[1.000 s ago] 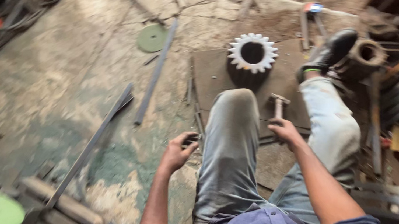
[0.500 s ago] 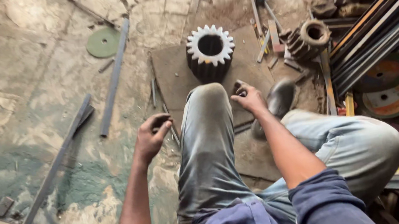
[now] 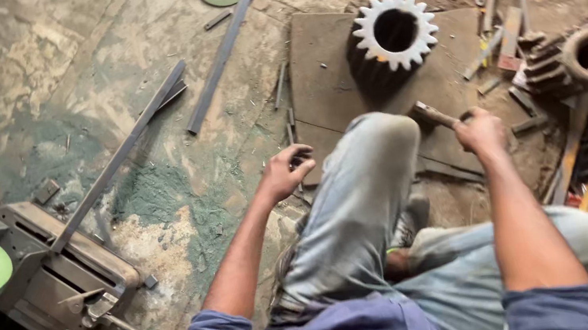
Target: The person uses a hammer to strike metal bars held against the teeth of a large gear while sitting on a workshop floor, moving between different teeth and using bars of different lengths.
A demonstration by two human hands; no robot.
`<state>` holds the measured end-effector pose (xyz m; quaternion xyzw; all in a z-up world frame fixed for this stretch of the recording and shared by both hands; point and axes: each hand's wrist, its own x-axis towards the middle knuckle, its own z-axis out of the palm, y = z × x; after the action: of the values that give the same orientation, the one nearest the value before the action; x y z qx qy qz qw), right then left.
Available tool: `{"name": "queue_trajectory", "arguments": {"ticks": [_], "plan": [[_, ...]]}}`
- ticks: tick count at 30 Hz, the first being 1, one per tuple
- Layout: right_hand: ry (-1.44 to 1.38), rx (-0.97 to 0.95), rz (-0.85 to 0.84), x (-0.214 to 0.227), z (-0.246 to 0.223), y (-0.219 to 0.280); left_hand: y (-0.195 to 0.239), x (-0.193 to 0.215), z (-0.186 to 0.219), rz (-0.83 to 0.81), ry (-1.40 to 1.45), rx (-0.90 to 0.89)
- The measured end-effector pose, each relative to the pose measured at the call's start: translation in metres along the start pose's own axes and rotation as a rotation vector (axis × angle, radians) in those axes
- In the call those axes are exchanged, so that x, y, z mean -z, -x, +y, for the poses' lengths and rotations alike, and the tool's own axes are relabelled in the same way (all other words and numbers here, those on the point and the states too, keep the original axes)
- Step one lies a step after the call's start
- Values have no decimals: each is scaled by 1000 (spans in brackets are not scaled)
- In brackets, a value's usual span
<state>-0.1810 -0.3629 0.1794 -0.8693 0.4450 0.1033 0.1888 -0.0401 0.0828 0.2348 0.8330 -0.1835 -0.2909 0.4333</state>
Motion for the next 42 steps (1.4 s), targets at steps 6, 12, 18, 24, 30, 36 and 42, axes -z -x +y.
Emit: {"name": "queue_trajectory", "arguments": {"ticks": [6,12,18,24,30,36,42], "plan": [[22,28,-126,32,7,-19,-41,69,-130,317,-130,249],[-173,-49,-238,44,31,-26,-78,193,-278,529,-785,613],[-190,-107,-252,55,14,-23,-92,249,-336,437,-685,844],[-220,-105,-242,63,1,-17,-134,249,-355,256,-780,982],[-244,-181,-218,56,2,-17,-138,265,-393,289,-756,888],[-248,-105,-170,37,-8,-9,-161,274,-394,225,-807,938],[-53,-95,-89,37,-30,8,-144,254,-375,265,-883,802]]}}
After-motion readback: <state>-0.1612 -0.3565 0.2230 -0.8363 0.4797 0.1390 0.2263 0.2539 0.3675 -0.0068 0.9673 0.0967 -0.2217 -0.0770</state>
